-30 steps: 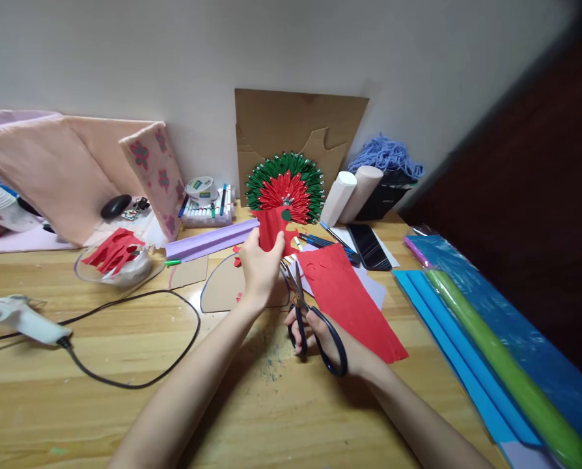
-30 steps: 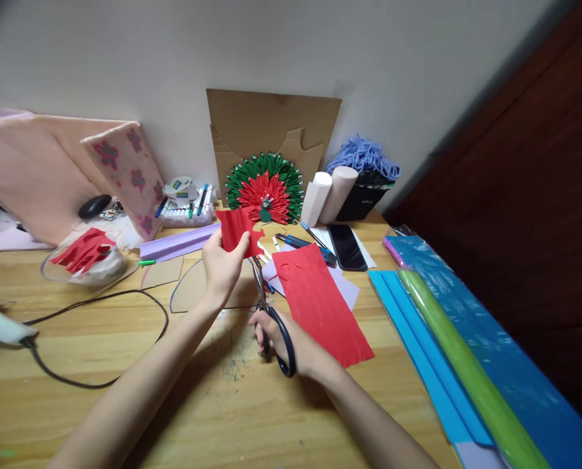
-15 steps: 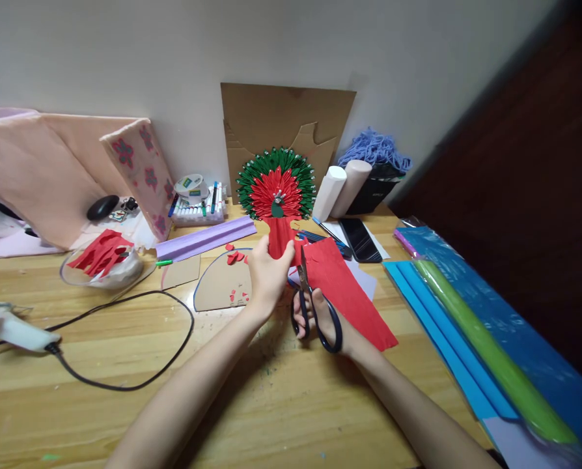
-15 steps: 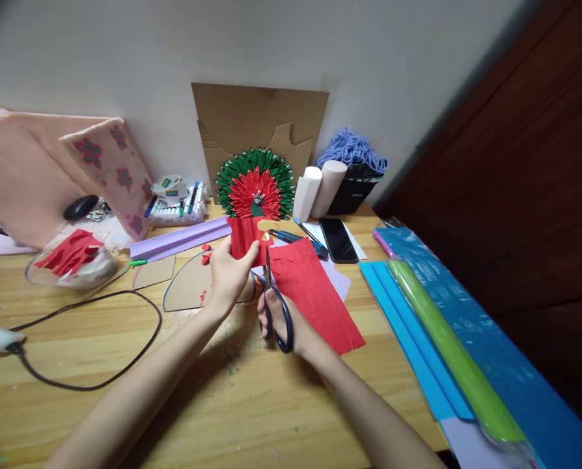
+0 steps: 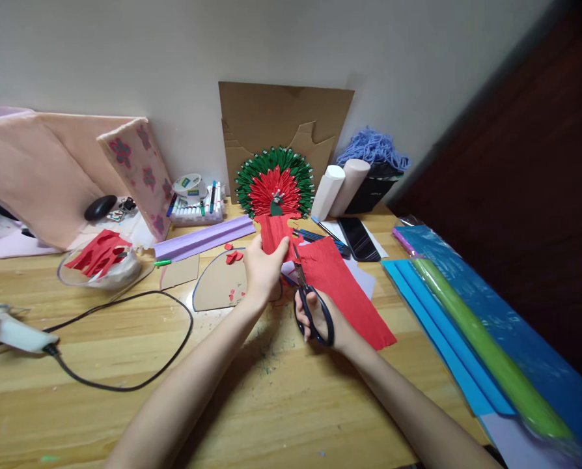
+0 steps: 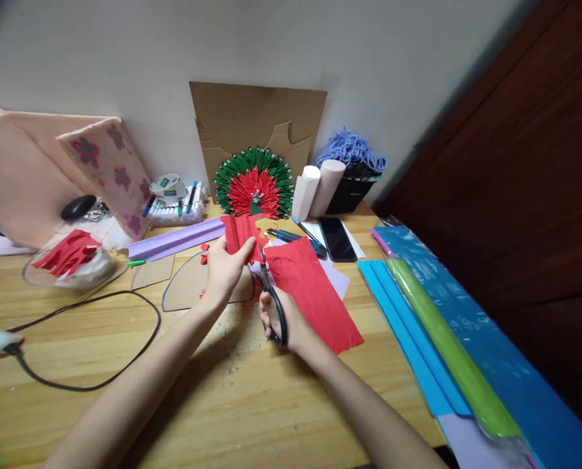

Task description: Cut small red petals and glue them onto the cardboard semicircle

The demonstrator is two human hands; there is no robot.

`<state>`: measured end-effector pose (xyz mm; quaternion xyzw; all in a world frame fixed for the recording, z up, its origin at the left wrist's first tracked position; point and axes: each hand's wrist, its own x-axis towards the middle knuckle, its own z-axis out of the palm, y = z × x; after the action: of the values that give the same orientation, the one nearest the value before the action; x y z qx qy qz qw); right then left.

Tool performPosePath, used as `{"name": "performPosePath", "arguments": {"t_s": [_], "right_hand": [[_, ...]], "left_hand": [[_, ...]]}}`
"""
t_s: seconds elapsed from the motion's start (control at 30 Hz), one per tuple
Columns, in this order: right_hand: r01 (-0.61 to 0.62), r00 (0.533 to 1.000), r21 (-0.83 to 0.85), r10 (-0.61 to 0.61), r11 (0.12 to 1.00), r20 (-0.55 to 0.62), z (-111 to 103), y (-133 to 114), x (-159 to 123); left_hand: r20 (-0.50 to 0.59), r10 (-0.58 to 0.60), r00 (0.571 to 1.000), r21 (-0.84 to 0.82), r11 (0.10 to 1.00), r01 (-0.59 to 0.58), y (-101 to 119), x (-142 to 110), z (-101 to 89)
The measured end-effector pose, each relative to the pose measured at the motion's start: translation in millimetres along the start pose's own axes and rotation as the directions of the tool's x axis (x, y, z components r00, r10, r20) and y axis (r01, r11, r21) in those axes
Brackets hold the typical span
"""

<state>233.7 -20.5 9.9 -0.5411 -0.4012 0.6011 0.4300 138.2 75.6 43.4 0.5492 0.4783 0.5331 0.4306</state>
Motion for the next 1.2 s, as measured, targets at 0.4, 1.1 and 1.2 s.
{"name": "performPosePath", "arguments": {"t_s": [0.4,1.1,1.2], "right_hand": [[-0.017,0.999,0.043,0.019,0.999,-0.049,-3,2,6],[0.01,0.998,0.031,-0.008,0.999,-0.058,-9,14,13],[0.015,0.996,0.036,-0.012,0.999,-0.092,-10,13,15]], "left_hand": [[0.103,-0.016,0.995,0.005,1.0,0.016,-2,-4,3.3],[0.189,-0.195,0.962,0.053,0.981,0.189,-3,-3,2.9],[0.218,-0.212,0.953,0.011,0.977,0.214,-3,-4,3.6]]}}
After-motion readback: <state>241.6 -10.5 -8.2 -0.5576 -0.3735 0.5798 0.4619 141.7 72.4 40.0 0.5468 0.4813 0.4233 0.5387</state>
